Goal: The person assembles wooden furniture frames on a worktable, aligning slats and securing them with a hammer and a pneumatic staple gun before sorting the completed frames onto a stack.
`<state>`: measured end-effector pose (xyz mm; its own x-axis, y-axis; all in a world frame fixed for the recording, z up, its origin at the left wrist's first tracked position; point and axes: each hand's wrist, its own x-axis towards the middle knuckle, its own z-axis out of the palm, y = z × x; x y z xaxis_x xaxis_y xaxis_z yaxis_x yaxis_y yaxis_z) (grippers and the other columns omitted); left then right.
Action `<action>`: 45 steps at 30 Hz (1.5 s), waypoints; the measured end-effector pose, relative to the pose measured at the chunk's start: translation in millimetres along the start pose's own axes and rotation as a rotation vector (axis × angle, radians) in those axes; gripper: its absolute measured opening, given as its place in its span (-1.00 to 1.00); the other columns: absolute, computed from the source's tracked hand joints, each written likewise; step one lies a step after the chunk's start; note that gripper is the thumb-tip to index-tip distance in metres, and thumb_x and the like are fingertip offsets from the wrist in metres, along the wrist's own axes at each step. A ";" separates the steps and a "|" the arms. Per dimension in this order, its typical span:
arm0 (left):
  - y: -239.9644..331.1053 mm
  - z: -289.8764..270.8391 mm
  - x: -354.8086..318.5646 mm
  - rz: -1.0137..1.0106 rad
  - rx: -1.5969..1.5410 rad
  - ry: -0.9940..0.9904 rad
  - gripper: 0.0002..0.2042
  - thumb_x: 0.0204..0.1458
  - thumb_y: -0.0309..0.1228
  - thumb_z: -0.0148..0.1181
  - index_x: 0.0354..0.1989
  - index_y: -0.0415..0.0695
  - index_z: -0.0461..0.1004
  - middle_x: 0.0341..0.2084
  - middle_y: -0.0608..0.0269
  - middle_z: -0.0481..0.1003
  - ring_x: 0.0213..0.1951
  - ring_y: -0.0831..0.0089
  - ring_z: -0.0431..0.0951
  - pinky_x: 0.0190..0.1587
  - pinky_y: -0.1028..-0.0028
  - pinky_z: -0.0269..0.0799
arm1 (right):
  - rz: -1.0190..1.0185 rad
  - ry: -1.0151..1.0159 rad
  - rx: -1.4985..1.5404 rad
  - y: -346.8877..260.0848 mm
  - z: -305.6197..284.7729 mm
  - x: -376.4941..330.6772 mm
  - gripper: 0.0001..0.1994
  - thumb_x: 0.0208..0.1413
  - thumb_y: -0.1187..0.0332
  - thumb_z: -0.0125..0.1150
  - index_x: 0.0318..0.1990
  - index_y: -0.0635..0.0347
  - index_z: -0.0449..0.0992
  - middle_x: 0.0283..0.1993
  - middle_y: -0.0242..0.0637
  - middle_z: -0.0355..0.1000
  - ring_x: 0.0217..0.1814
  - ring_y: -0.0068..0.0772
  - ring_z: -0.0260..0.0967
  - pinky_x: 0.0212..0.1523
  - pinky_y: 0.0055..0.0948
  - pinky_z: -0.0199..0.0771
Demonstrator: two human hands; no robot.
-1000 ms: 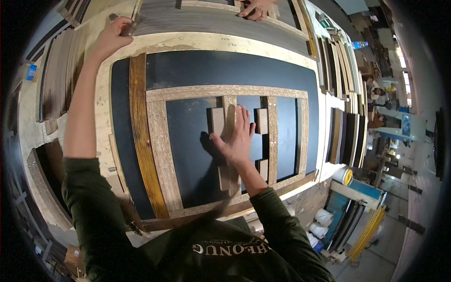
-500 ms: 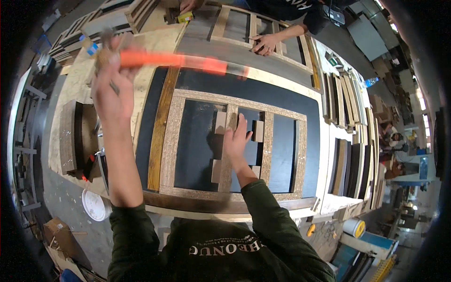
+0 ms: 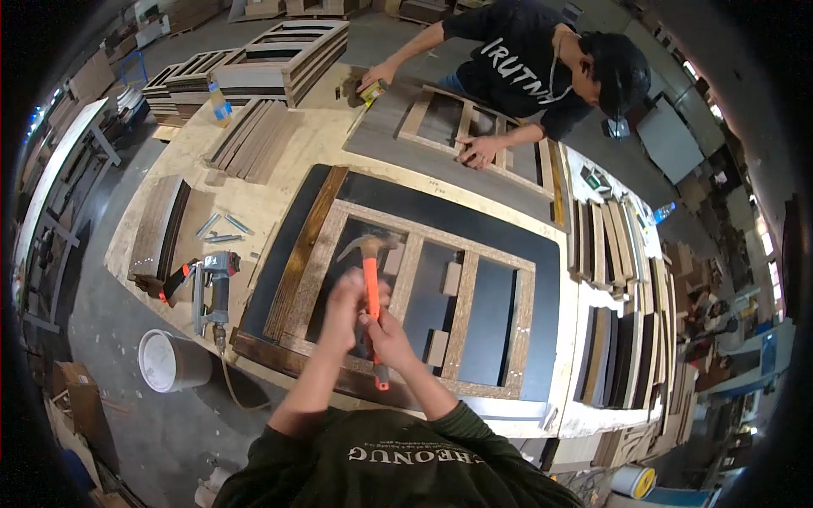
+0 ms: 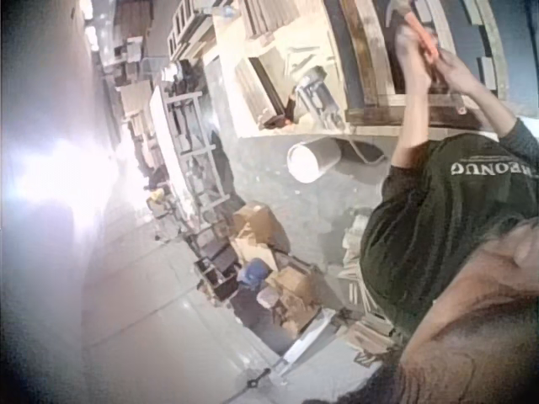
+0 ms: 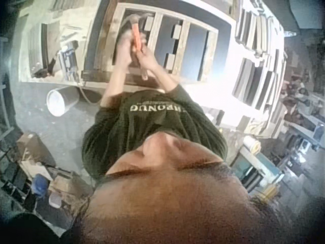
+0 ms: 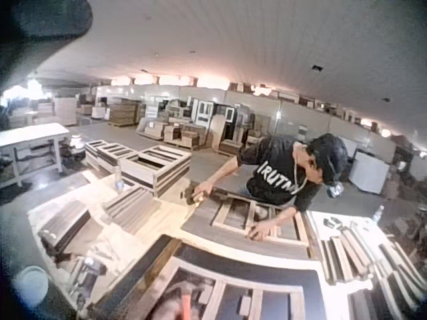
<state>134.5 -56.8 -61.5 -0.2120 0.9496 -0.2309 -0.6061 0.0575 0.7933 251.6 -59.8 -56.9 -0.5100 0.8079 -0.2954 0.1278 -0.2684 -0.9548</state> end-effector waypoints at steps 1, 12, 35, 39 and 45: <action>-14.6 4.9 -5.3 -0.059 0.124 0.012 -0.63 0.17 -0.20 -0.03 -0.03 -0.28 0.36 -0.45 0.10 0.53 -0.34 0.39 0.54 -0.24 0.45 0.46 | 0.001 -0.006 -0.009 9.7 -5.9 4.2 -0.76 0.22 0.24 -0.07 -0.14 0.23 0.36 -0.58 -0.40 0.31 -0.64 -0.62 0.23 -0.59 -0.57 0.28; -28.6 -47.5 50.0 -0.289 0.421 0.163 -0.64 0.16 -0.13 -0.03 -0.02 -0.14 0.35 -0.71 0.36 0.31 -0.73 0.59 0.26 -0.63 0.56 0.23 | -0.106 0.448 -0.778 72.9 -115.4 115.5 -0.55 -0.04 0.14 0.20 -0.03 0.24 0.45 -0.05 0.05 0.38 -0.05 -0.02 0.38 -0.05 -0.22 0.37; -38.4 -33.8 88.1 -0.295 0.452 0.198 -0.70 0.19 -0.24 -0.07 -0.02 -0.17 0.33 -0.74 0.40 0.26 -0.75 0.60 0.22 -0.66 0.54 0.20 | -0.081 0.479 -0.579 76.3 -115.3 108.4 -0.44 -0.11 0.21 0.33 0.08 0.21 0.40 -0.12 -0.04 0.40 -0.26 -0.26 0.47 -0.17 -0.36 0.44; -33.3 -41.7 92.9 -0.327 0.526 0.119 -0.68 0.17 -0.24 -0.05 -0.01 -0.18 0.34 -0.74 0.38 0.27 -0.77 0.59 0.22 -0.70 0.53 0.18 | -0.072 0.441 -0.598 63.5 -108.6 104.3 -0.43 -0.11 0.22 0.34 0.09 0.22 0.39 -0.10 -0.04 0.39 -0.24 -0.27 0.47 -0.15 -0.37 0.44; -41.9 -38.1 97.6 -0.149 0.540 0.296 -0.83 0.16 -0.28 -0.07 -0.24 -0.11 0.32 -0.79 0.39 0.22 -0.81 0.58 0.19 -0.76 0.55 0.13 | -0.057 0.429 -0.574 67.6 -110.9 103.1 -0.41 -0.10 0.21 0.34 0.10 0.25 0.35 -0.07 -0.04 0.37 -0.18 -0.26 0.45 -0.11 -0.38 0.43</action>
<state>109.9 21.7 -138.7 -0.4054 0.7983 -0.4454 -0.1899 0.4031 0.8952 302.0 63.5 -155.6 -0.1655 0.9790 -0.1191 0.5978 0.0035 -0.8016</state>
